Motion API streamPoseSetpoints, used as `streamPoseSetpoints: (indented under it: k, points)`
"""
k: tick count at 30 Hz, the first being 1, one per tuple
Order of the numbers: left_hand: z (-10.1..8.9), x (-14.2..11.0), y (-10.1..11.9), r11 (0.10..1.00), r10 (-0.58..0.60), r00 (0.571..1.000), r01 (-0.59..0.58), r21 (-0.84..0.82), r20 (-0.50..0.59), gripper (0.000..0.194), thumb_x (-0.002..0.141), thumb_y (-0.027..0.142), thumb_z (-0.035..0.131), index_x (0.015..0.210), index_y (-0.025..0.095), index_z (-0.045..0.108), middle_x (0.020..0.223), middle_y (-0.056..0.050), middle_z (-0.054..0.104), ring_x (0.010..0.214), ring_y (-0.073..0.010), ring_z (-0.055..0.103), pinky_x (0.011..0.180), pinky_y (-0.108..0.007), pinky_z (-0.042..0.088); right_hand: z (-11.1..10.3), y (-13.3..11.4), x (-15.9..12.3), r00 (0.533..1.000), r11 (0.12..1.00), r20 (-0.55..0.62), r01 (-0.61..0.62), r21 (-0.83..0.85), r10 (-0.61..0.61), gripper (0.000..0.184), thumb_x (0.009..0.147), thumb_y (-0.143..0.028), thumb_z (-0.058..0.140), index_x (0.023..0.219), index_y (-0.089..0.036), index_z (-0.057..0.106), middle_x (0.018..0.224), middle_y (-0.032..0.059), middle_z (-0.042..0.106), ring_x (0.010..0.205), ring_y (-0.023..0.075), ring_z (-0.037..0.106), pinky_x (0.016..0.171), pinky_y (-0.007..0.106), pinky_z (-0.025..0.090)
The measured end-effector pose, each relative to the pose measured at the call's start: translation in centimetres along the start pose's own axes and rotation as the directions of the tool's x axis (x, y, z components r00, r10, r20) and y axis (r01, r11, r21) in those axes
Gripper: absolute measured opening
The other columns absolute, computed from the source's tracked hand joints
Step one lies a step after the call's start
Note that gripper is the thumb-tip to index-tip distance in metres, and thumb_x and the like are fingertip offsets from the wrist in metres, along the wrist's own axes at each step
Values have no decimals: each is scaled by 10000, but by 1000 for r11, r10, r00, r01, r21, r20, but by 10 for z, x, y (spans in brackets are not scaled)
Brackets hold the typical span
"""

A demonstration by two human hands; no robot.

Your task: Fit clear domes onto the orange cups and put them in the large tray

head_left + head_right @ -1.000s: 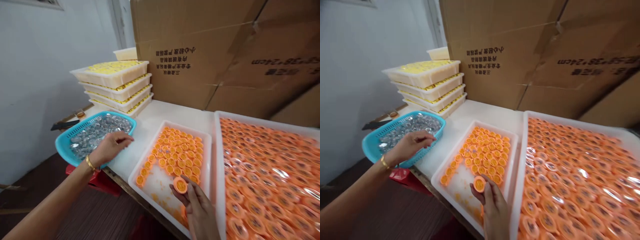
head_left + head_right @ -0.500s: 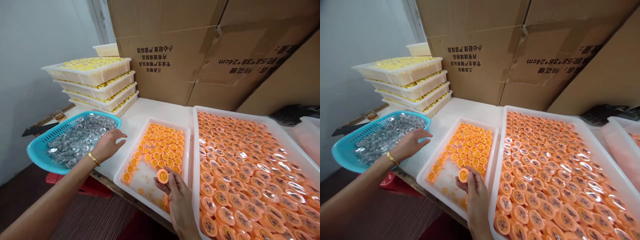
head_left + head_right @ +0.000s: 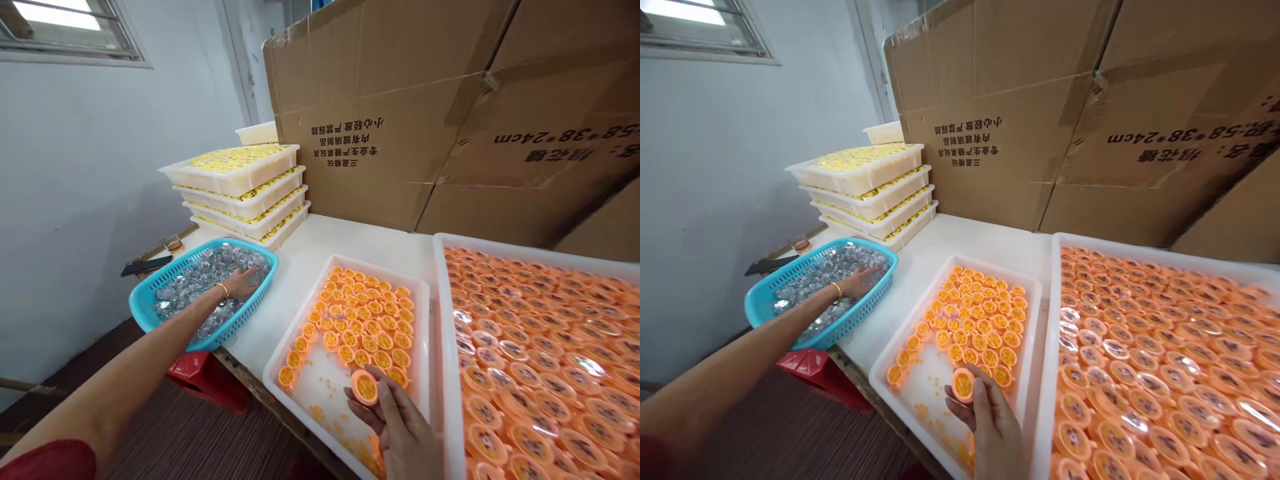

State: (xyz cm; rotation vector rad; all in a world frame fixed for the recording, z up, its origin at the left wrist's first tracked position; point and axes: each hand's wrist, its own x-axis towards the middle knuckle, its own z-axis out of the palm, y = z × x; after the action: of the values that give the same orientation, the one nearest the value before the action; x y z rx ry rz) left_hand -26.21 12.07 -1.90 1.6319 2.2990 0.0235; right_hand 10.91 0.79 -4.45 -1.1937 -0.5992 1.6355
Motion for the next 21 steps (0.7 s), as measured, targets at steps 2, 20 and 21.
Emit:
streamPoseSetpoints:
  k: [2, 20, 21]
  points:
    - [4, -1, -3, 999, -21, 999, 22, -32, 32, 358, 874, 330, 557, 1193, 170, 530, 1199, -95, 563, 1004, -222, 587, 832, -435, 511, 2, -2, -3, 1000, 1000, 3, 1, -2, -1, 441, 687, -520, 712, 986, -200, 661, 1033, 69, 686, 797, 258, 708, 705, 363, 589]
    - [-60, -62, 62, 784, 74, 985, -154, -601, -156, 442, 625, 284, 648, 1036, 168, 532, 693, 46, 573, 492, -58, 475, 430, -146, 364, 0, 1, -6, 997, 999, 59, 43, -17, -42, 359, 832, -489, 577, 1042, -203, 628, 915, 38, 687, 826, 213, 700, 781, 355, 550]
    - [-54, -67, 79, 766, 120, 982, -184, -616, -143, 439, 604, 269, 663, 1016, 176, 541, 697, 36, 581, 507, -78, 499, 413, -152, 368, 0, 1, -5, 998, 999, 50, 42, -6, -42, 360, 819, -490, 593, 1034, -204, 634, 896, 36, 689, 812, 210, 700, 763, 347, 553]
